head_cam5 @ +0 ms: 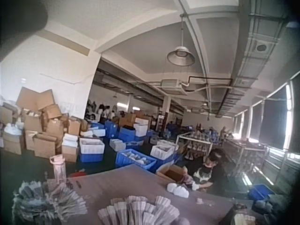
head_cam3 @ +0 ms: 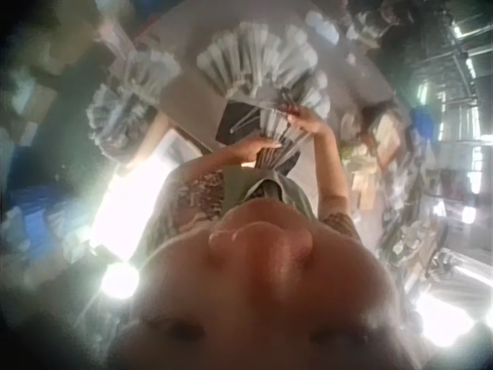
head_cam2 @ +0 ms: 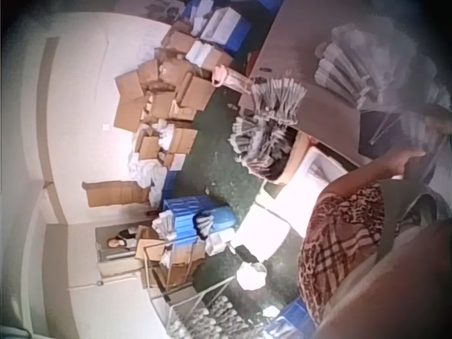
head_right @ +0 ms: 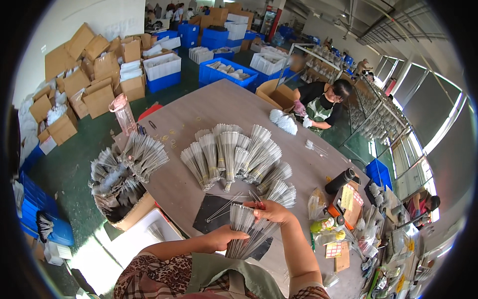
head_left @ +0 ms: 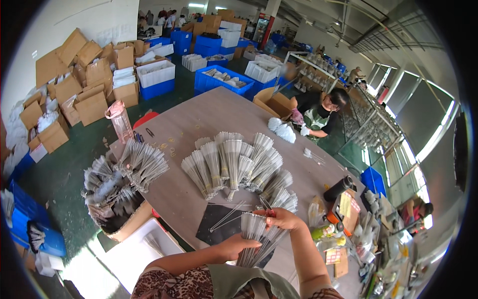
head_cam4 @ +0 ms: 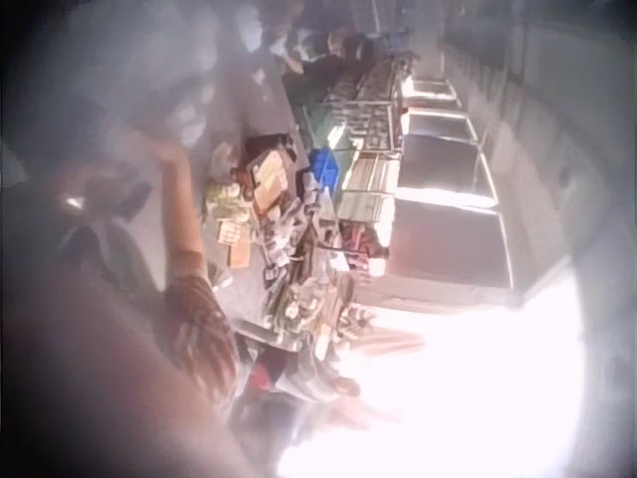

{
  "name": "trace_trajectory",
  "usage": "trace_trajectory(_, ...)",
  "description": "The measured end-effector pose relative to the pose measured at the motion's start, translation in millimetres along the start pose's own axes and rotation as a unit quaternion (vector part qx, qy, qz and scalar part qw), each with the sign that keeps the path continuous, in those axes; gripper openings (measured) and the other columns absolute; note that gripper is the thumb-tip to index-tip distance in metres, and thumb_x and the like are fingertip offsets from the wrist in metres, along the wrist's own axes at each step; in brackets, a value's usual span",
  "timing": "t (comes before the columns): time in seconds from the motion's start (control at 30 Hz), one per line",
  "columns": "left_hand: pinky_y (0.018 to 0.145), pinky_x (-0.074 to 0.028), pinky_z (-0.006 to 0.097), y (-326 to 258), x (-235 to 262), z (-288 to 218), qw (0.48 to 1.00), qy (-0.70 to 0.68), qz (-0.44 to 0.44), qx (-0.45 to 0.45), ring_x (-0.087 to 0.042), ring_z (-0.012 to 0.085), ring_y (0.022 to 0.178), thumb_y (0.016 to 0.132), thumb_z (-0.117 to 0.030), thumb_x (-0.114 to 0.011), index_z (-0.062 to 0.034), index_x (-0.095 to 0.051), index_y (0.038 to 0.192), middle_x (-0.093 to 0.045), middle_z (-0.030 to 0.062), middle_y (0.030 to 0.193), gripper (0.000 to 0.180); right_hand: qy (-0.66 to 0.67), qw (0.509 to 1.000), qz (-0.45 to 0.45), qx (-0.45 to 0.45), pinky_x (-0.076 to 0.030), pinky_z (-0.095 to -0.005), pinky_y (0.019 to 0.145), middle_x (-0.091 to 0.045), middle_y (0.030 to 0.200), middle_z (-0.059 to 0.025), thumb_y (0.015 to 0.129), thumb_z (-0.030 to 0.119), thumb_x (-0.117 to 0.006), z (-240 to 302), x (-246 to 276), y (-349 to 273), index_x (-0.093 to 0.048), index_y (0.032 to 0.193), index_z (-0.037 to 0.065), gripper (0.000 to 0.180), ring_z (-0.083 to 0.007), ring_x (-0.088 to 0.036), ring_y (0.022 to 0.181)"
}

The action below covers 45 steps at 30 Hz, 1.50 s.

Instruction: The person trims the ends of bundled wire brushes using red-handled pliers. They hold each bundle, snip the protruding wire tips, and place the finished bundles on the table. The process is repeated for multiple bundles throughout the clip.

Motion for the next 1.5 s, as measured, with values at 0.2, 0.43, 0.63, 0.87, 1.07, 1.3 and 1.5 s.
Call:
trace_trajectory(0.2, 0.072, -0.049, 0.033, -10, 5, -19, 1.0, 0.016, 0.02, 0.003, -0.059, 0.0174, 0.08, 0.081, -0.016, -0.065, -0.0006, -0.054, 0.102, -0.059, 0.0079, 0.088, 0.028, 0.025, 1.0, 0.007, 0.003, -0.045, -0.025, 0.071, -0.053, 0.088, -0.0015, 0.073, 0.054, -0.065, 3, -1, 13, -0.041, 0.129, -0.002, 0.082, -0.01, -0.053, 0.074)
trace_trajectory(0.43, 0.081, -0.049, 0.037, 2, 27, -12, 0.997, -0.049, 0.037, 0.042, -0.058, 0.0209, 0.089, 0.071, -0.025, -0.075, -0.004, -0.048, 0.113, -0.057, 0.008, 0.096, 0.054, 0.035, 0.999, -0.013, -0.003, -0.046, -0.0247, 0.071, -0.057, 0.091, -0.003, 0.073, 0.052, -0.067, 15, -5, 15, -0.041, 0.128, -0.004, 0.083, -0.0096, -0.054, 0.074)
trace_trajectory(0.63, 0.082, -0.049, 0.039, 7, 32, -8, 0.994, -0.037, 0.092, 0.051, -0.058, 0.0218, 0.091, 0.067, -0.03, -0.078, -0.0052, -0.048, 0.113, -0.057, 0.0077, 0.095, 0.06, 0.045, 0.998, -0.033, 0.015, -0.046, -0.0243, 0.068, -0.057, 0.084, -0.0025, 0.073, 0.05, -0.068, 24, -7, 10, -0.042, 0.128, -0.003, 0.081, -0.0098, -0.055, 0.071)
trace_trajectory(0.87, 0.08, -0.05, 0.037, -2, 23, -18, 0.988, -0.075, 0.125, 0.053, -0.059, 0.0219, 0.089, 0.067, -0.029, -0.078, -0.0032, -0.05, 0.11, -0.058, 0.0083, 0.095, 0.057, 0.061, 0.997, -0.044, 0.018, -0.046, -0.0235, 0.068, -0.058, 0.084, -0.0023, 0.071, 0.046, -0.071, 28, -9, 6, -0.043, 0.127, -0.004, 0.08, -0.0096, -0.055, 0.071)
trace_trajectory(1.07, 0.071, -0.051, 0.032, -8, 5, -27, 0.998, 0.006, 0.064, 0.017, -0.06, 0.0169, 0.08, 0.073, -0.015, -0.07, -0.0022, -0.055, 0.105, -0.06, 0.0069, 0.087, 0.038, 0.083, 0.993, -0.081, 0.032, -0.045, -0.0226, 0.065, -0.057, 0.079, -0.0008, 0.067, 0.047, -0.073, 17, -8, 4, -0.046, 0.125, -0.003, 0.081, -0.0079, -0.053, 0.069)
trace_trajectory(1.3, 0.071, -0.052, 0.035, -24, 14, -32, 0.998, 0.022, -0.057, -0.003, -0.061, 0.0209, 0.077, 0.072, -0.009, -0.069, -0.0008, -0.057, 0.101, -0.061, 0.0109, 0.084, 0.033, 0.123, 0.976, -0.151, 0.094, -0.044, -0.024, 0.064, -0.053, 0.08, -0.0003, 0.074, 0.034, -0.072, 15, -5, -11, -0.049, 0.103, 0.006, 0.047, -0.0091, -0.054, 0.068)
trace_trajectory(1.5, 0.067, -0.052, 0.036, -24, 6, -22, 0.995, -0.027, -0.077, 0.05, -0.059, 0.0216, 0.071, 0.07, -0.006, -0.07, -0.0001, -0.057, 0.093, -0.058, 0.0106, 0.08, 0.027, 0.146, 0.971, -0.169, 0.088, -0.049, -0.0254, 0.067, -0.057, 0.077, -0.0018, 0.078, 0.02, -0.069, 12, -10, -26, -0.055, 0.091, 0.003, 0.026, -0.0106, -0.056, 0.074)
Point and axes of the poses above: each hand's wrist, its own y-axis towards the middle knuckle, its own x-axis out of the back of the hand, z = x × y, the point moved 7 cm from there along y, towards the middle knuckle
